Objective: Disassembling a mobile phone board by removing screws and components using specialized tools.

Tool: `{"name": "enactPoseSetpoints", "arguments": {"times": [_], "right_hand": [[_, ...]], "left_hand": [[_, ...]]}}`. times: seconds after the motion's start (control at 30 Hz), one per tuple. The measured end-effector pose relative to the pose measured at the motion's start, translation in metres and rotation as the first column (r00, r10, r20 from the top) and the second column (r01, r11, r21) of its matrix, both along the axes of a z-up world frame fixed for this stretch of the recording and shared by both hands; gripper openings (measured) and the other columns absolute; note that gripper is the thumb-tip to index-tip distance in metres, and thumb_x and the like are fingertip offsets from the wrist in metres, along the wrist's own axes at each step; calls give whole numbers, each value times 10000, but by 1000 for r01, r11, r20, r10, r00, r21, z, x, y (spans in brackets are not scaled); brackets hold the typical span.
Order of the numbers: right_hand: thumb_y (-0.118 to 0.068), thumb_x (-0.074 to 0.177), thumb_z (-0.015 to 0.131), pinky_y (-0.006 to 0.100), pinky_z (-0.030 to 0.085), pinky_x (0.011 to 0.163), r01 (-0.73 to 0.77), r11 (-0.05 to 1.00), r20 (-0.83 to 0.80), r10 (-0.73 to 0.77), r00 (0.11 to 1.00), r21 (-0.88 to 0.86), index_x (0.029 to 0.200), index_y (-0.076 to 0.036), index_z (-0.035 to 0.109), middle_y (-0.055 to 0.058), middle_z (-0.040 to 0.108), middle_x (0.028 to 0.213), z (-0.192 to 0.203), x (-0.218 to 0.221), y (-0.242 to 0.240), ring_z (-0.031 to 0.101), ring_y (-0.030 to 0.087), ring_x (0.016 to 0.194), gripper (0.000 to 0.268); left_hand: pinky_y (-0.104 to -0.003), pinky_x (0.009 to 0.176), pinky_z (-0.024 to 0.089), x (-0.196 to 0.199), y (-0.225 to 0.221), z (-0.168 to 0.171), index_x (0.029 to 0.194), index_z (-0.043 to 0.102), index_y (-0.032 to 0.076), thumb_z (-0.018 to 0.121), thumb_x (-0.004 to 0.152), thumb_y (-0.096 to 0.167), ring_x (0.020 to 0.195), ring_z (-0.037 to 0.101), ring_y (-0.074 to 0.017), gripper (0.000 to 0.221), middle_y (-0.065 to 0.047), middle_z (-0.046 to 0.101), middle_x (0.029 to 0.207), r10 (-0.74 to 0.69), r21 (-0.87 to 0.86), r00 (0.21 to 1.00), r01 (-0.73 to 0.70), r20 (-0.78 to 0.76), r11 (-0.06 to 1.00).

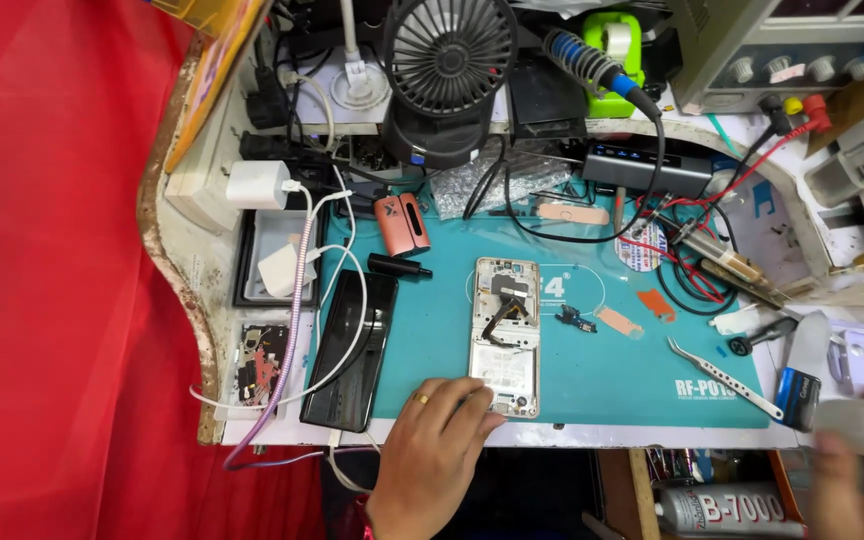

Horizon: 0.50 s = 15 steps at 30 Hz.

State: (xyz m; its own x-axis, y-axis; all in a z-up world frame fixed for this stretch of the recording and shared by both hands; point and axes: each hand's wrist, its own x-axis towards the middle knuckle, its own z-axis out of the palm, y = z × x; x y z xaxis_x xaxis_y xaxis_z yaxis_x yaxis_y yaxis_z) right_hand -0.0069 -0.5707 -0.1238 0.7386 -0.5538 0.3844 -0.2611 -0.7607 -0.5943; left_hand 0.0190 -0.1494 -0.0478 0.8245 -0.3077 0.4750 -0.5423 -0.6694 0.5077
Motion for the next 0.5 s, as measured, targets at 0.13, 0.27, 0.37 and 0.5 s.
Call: {"name": "enactPoseSetpoints", "arguments": {"times": [0.13,0.27,0.37,0.5], "right_hand": [[-177,783,756,473,481,1084,-703,668,-184,680,709,-242,1415,7,522,183,646,1284,88,5,83,619,360,1189,699],[-232,902,648,436,484,1041,-766,454,-307,728,613,-455,1424,-142,562,26,618,1348,105,26,117,574,306,1162,536],[-109,952,557,426,524,877,-749,420,-339,703,625,-512,1417,-170,573,45,596,1272,114,34,130,578,321,1087,469],[-152,943,581,437,505,946,-748,376,-374,690,620,-547,1405,-218,600,36,595,1286,123,38,136,578,322,1091,467]], "left_hand": [[-417,753,510,9,2,15,1135,657,25,680,994,188,973,617,-297,217,-101,651,1113,-96,-35,989,93,-114,995],[-428,823,506,15,10,17,1143,654,8,623,954,0,983,603,-310,192,-106,657,1107,-98,-62,994,95,-57,994],[-441,873,505,16,7,15,1273,608,-3,559,918,-71,1031,608,-325,365,-130,668,1140,-47,-49,999,46,-18,998],[-432,882,514,17,5,16,1247,607,-11,562,911,-92,1004,621,-328,349,-133,670,1107,13,-32,1000,-13,8,999]]}}
